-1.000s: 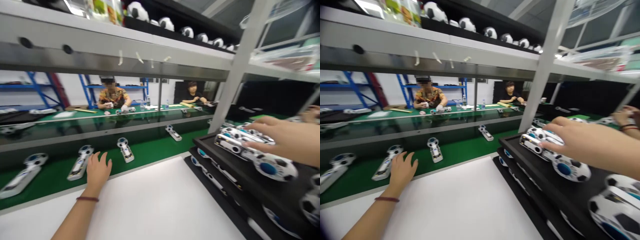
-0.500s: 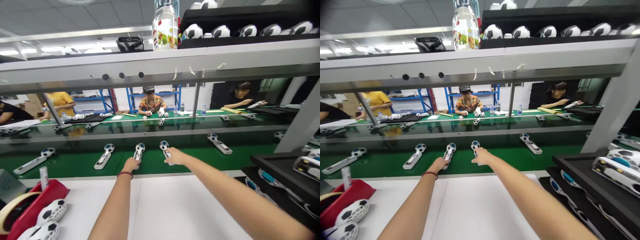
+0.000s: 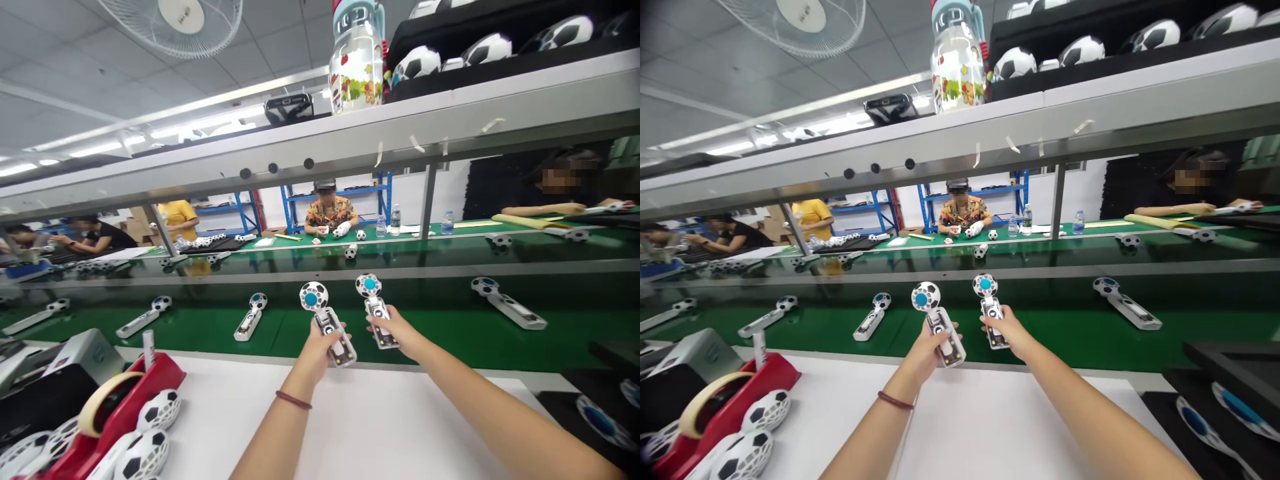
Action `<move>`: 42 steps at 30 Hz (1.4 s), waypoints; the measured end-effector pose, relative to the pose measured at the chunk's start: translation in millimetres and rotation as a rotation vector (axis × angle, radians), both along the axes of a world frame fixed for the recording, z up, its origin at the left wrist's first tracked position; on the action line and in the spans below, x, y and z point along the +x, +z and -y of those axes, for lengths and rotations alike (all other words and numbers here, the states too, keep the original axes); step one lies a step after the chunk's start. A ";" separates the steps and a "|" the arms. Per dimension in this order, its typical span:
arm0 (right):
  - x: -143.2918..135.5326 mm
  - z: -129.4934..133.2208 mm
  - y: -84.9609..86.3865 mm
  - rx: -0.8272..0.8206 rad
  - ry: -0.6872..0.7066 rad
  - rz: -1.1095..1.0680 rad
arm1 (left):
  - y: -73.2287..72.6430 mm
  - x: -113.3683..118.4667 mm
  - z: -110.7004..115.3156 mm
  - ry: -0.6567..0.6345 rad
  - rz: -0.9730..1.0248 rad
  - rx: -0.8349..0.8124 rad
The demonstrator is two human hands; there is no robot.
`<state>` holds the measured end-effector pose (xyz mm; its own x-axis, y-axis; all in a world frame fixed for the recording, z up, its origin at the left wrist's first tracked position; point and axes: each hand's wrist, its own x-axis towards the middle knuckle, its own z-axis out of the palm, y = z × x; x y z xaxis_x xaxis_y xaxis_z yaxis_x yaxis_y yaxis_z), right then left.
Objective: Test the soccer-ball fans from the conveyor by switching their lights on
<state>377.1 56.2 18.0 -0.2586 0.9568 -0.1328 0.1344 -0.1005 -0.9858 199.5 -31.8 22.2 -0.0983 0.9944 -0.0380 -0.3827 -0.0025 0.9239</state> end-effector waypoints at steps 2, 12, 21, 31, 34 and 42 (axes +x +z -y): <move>8.2 12.4 8.1 -0.041 0.016 -0.170 | 4.6 12.3 2.1 -0.002 0.053 -0.007; 25.5 59.9 27.2 -0.061 -0.199 -0.470 | 5.6 64.4 1.7 0.150 0.119 -0.118; 48.6 93.0 -26.7 0.277 -0.216 -0.492 | -24.1 65.8 15.6 0.194 -0.114 0.088; 48.2 99.9 -60.3 -0.107 0.088 -0.582 | -56.5 57.5 29.1 -0.175 0.006 -0.080; 50.4 101.2 -59.2 -0.191 0.137 -0.707 | -50.9 54.6 31.3 -0.241 0.047 -0.063; 56.9 104.5 -51.2 -0.258 0.153 -0.687 | -43.9 55.5 35.8 -0.290 0.010 -0.143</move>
<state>434.1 -48.3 -33.2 -0.4922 0.8637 -0.1086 -0.4722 -0.3697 -0.8002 255.0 -67.6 -21.7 0.1896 0.9653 -0.1793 -0.3579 0.2380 0.9029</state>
